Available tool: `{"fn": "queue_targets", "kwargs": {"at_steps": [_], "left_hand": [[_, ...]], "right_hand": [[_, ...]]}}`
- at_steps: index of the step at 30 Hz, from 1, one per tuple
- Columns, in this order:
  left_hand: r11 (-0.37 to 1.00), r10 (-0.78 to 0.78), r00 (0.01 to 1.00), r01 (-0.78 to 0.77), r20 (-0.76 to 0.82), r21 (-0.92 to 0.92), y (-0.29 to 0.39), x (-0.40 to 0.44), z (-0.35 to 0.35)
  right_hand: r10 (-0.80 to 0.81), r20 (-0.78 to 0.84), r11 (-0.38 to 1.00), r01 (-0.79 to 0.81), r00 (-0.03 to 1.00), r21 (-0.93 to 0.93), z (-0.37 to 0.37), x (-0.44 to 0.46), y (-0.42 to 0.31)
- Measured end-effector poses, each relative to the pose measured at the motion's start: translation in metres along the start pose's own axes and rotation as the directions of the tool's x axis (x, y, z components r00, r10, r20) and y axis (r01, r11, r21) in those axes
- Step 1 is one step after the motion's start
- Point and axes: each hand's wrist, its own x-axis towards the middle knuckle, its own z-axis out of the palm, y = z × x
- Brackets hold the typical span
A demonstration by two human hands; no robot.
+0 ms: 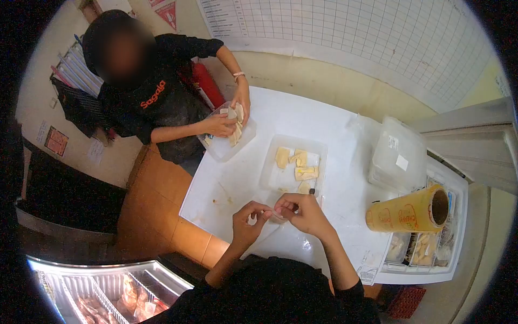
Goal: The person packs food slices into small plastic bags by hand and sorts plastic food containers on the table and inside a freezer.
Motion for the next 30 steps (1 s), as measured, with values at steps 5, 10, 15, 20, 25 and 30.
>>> {"fn": "queue_targets", "kwargs": {"at_steps": [5, 10, 15, 20, 25, 30], "left_hand": [[0.980, -0.005, 0.997, -0.012, -0.082, -0.199, -0.011, -0.003, 0.007], [0.933, -0.150, 0.988, 0.128, -0.040, -0.337, 0.005, -0.006, 0.010], [0.962, -0.147, 0.982, 0.115, -0.116, -0.249, 0.004, -0.007, 0.018], [0.991, -0.089, 0.974, 0.066, -0.209, -0.115, 0.000, -0.010, 0.022], [0.974, -0.134, 0.963, 0.083, -0.236, -0.212, -0.008, -0.013, 0.023], [0.960, -0.158, 0.964, 0.099, -0.212, -0.264, -0.006, -0.008, 0.016]], "right_hand": [[-0.174, -0.010, 0.979, 0.172, 0.985, -0.111, 0.009, -0.010, -0.023], [-0.301, -0.152, 0.924, 0.249, 0.941, -0.290, 0.026, -0.016, -0.015], [-0.340, -0.142, 0.889, 0.269, 0.930, -0.372, 0.035, -0.015, -0.006], [-0.384, -0.139, 0.840, 0.283, 0.913, -0.464, 0.046, -0.017, 0.005], [-0.357, -0.152, 0.857, 0.258, 0.922, -0.447, 0.048, -0.020, 0.007], [-0.368, -0.173, 0.850, 0.255, 0.914, -0.460, 0.045, -0.025, 0.009]]}}
